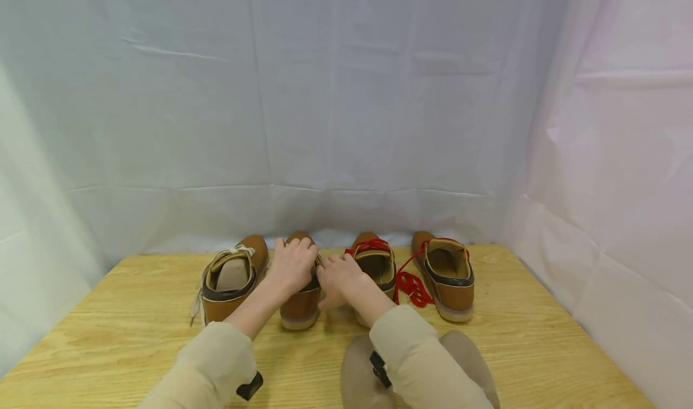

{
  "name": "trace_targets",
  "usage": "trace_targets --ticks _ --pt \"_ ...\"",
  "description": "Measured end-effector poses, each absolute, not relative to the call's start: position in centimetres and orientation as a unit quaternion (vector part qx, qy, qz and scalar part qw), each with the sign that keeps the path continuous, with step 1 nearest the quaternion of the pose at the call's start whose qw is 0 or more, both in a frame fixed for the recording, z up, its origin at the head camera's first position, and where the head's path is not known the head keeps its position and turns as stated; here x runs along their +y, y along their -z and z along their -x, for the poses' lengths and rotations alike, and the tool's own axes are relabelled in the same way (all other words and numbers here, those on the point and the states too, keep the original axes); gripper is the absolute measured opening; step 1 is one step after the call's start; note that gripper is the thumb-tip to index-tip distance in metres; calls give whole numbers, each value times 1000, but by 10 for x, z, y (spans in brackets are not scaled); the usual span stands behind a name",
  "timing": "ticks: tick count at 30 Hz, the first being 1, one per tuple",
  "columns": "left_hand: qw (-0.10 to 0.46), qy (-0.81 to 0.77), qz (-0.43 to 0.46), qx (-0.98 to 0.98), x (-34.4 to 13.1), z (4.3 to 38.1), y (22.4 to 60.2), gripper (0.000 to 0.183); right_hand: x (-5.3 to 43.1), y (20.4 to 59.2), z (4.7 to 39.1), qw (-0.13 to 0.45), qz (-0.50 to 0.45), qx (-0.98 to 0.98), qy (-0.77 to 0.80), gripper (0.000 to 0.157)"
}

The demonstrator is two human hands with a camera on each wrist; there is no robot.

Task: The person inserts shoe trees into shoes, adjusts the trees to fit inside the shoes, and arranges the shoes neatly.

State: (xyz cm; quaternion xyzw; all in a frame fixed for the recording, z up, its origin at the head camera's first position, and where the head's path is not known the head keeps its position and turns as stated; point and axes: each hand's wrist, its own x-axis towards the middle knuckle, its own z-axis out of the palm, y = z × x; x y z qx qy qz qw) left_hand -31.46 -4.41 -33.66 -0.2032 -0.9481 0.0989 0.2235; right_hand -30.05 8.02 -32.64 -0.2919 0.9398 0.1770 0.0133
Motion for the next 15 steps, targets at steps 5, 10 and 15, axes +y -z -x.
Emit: trace_targets --ticks 5,10,15 --pt "226 -94 201 -949 -44 315 336 12 80 326 301 10 292 939 -182 72" --pt "226 -86 197 -950 -43 315 335 11 80 327 302 6 292 939 -181 72" --pt "220 -83 197 -952 -44 316 336 11 80 327 302 5 294 938 -182 72"
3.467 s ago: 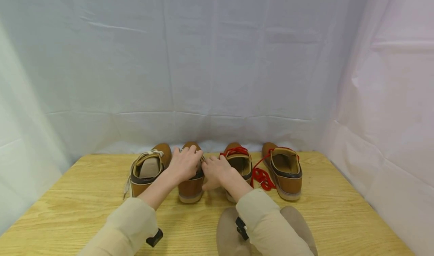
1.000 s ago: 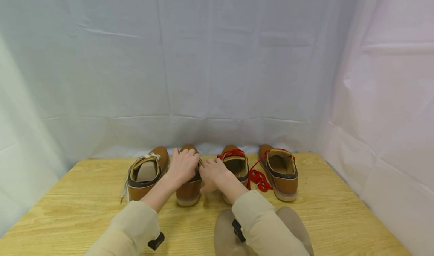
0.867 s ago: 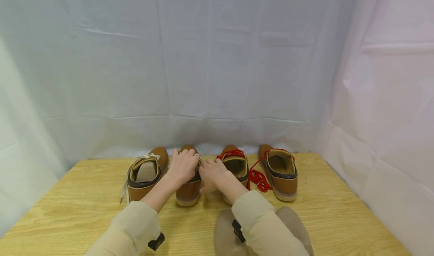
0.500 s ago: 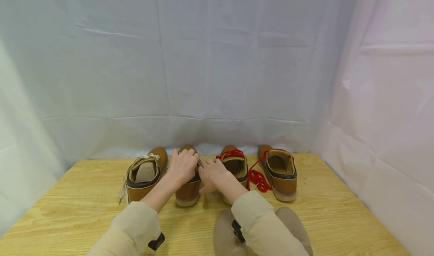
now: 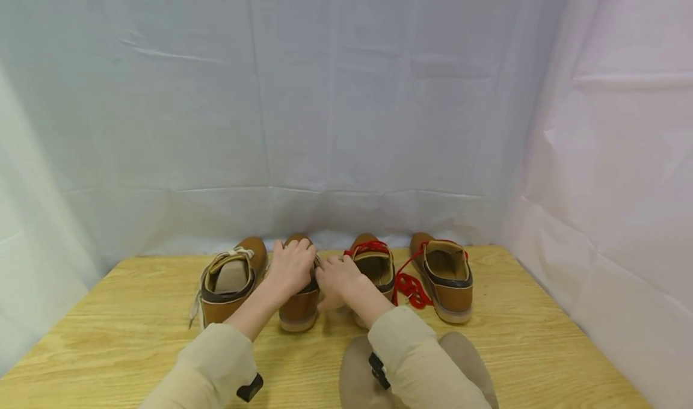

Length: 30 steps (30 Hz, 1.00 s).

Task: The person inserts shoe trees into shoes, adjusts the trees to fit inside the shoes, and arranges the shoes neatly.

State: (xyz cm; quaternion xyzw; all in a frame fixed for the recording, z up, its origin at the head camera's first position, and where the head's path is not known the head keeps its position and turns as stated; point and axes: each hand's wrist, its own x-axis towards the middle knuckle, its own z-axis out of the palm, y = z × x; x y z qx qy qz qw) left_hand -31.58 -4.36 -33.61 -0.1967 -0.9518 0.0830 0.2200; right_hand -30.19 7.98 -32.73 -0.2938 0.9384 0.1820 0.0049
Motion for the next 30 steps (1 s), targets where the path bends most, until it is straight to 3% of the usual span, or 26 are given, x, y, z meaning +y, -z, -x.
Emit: trace_targets --ticks 13,25,30 --pt "219 -88 198 -951 -44 315 335 10 81 328 302 6 299 938 -176 70" --pt "194 -65 208 -956 -43 311 331 11 95 316 299 65 290 951 -87 62" --pt "192 -48 227 -954 -41 306 331 13 109 304 294 84 307 948 -10 40"
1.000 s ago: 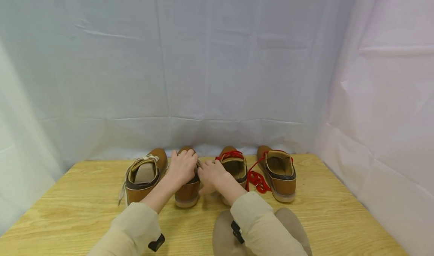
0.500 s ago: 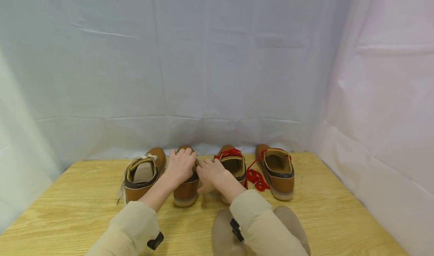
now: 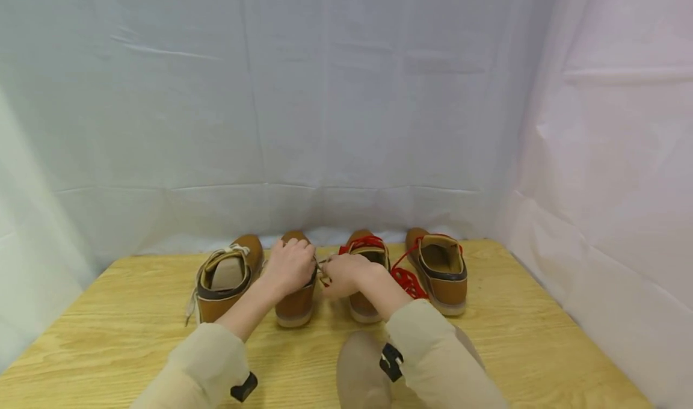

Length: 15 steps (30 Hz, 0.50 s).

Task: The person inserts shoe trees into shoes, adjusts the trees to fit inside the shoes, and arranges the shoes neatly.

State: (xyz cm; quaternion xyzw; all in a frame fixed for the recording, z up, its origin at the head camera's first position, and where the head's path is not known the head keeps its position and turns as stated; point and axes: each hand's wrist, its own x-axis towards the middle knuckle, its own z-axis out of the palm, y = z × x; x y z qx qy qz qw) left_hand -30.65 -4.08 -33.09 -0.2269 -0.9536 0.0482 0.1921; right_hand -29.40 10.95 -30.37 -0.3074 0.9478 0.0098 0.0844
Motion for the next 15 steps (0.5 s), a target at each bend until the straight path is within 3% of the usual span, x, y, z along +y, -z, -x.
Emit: trace_targets --ticks 4,15 --pt "198 -40 252 -946 -36 306 331 13 126 292 290 87 311 945 44 23" --pt "175 10 312 -934 -25 298 330 6 173 280 269 79 273 955 84 33"
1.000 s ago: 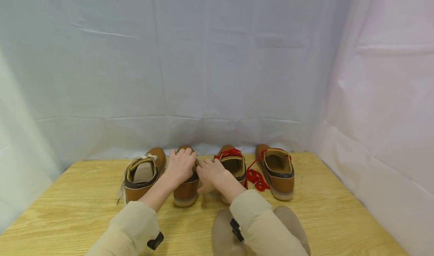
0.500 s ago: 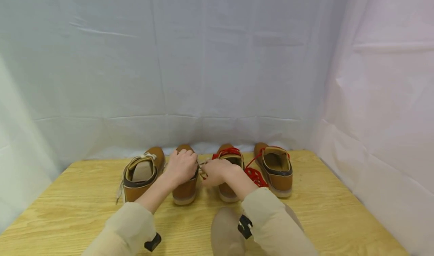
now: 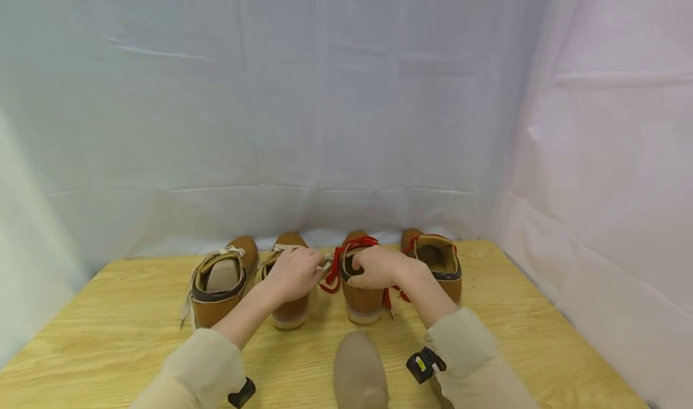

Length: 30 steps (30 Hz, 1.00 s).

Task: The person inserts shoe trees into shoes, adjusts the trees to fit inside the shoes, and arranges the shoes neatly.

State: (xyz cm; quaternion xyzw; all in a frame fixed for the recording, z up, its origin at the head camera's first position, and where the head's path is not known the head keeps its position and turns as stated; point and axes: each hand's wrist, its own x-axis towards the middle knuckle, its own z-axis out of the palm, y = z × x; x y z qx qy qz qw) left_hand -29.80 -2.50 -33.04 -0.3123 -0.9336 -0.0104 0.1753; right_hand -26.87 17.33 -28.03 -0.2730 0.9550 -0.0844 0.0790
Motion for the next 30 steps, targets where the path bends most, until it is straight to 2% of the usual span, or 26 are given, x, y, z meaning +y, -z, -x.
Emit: trace_targets --ticks 9,13,17,26,30 --pt "197 7 364 -910 -17 295 333 8 180 281 237 93 262 959 55 35" --pt "202 -2 376 -904 -17 294 336 6 178 284 221 54 250 967 -1 44" --pt "187 -5 376 -907 -15 293 337 12 176 288 205 12 232 972 -28 50" --pt "179 -41 378 -907 -16 293 339 23 164 313 169 29 235 958 164 52" --pt "170 -50 376 -910 -16 295 340 23 157 338 154 15 249 955 163 53"
